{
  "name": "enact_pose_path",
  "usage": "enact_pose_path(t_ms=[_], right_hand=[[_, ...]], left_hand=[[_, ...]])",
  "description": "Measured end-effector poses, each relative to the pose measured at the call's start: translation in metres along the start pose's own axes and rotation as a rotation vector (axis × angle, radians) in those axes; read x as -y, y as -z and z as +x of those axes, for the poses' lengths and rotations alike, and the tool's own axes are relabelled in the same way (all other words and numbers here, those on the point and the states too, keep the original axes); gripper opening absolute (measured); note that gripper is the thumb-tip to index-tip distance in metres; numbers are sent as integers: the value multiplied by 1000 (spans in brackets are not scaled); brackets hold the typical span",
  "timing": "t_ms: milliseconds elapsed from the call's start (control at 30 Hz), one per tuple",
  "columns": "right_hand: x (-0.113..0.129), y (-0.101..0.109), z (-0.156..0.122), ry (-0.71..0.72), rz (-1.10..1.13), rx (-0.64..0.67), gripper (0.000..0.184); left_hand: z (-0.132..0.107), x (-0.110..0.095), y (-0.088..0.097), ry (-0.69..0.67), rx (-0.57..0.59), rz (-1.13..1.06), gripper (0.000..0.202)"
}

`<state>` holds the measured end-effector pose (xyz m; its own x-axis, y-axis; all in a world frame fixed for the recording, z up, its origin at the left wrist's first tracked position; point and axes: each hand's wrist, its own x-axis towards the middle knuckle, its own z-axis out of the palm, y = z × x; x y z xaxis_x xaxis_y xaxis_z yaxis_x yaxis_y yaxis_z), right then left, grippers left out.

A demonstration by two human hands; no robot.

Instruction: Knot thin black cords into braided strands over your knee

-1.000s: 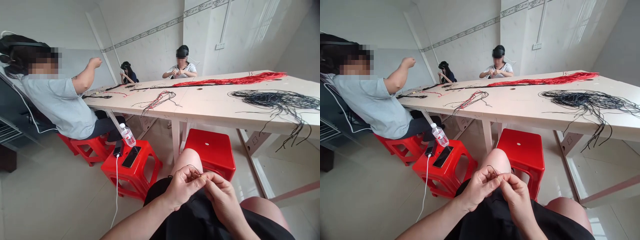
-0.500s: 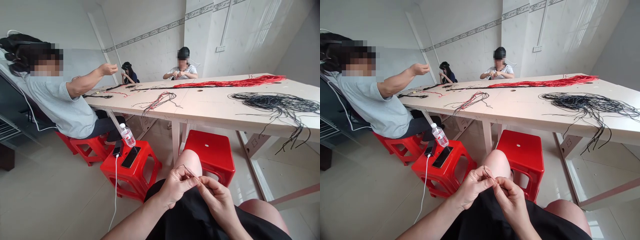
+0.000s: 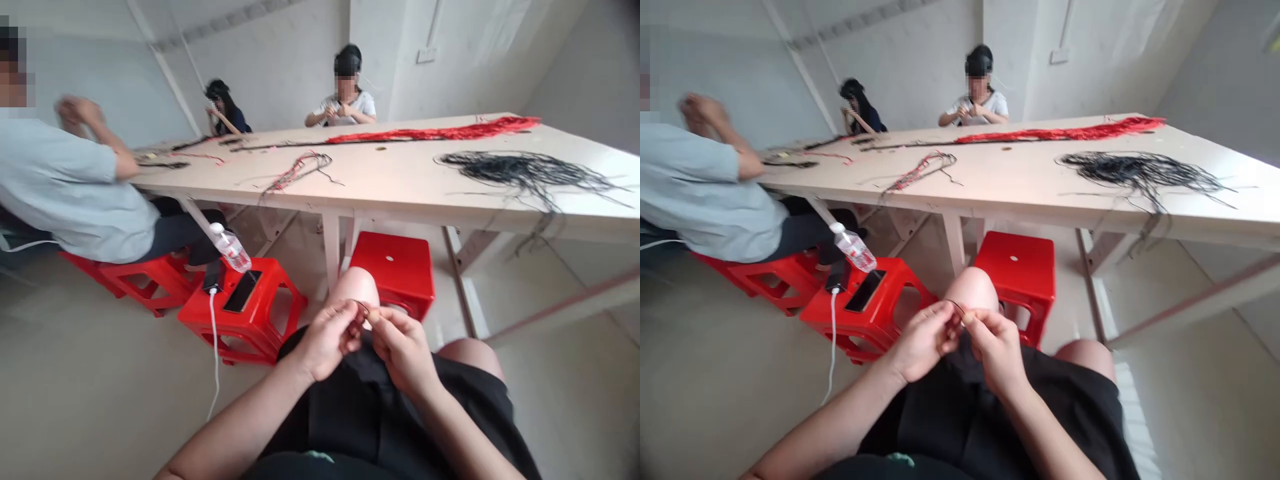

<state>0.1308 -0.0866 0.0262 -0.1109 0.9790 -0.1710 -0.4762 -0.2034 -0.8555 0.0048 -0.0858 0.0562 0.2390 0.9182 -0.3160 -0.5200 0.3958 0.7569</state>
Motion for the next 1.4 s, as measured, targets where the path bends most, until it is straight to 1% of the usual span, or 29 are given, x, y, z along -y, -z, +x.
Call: enact_pose_path(t_ms=[67,133,267,333,433,567,800,933,1033,1100,1200,1300,1400], right_hand=[[2,-1,3,12,72,-3,29],[2,-1,6,21,85,-3,26],[0,-1,7,64,10,12,27],[0,-2,6,108,-37,35,28],[1,-4,5,171,-77,79,28],[1,-8,3,210,-132,103,29],[-2,-12,3,245,-195,116,28],[-1,-14,4,255,-199,108,28],[-1,-14,5,245,-185,111,30],[0,-13,6,219,-168,109,33],[4,-12,6,140,-120,89,38],[10,-15,5,89,-83,100,41],[12,-17,4,90,-70,136,42]], left_hand=[[1,-4,0,-30,26,55,26],[3,-8,1,-64,62,169,26],[7,-9,6,-202,38,465,18],[8,-10,8,-203,34,518,17],[8,-15,8,-160,55,525,17],[1,-19,4,-210,15,516,14],[-1,-9,5,-159,-63,316,25],[0,-6,4,-170,-75,249,28],[1,-5,5,-131,-95,193,29],[2,-4,7,-108,-79,207,28],[5,-4,15,-129,-19,335,24],[10,-6,23,-163,-30,426,17],[12,-12,23,-142,-27,437,17]])
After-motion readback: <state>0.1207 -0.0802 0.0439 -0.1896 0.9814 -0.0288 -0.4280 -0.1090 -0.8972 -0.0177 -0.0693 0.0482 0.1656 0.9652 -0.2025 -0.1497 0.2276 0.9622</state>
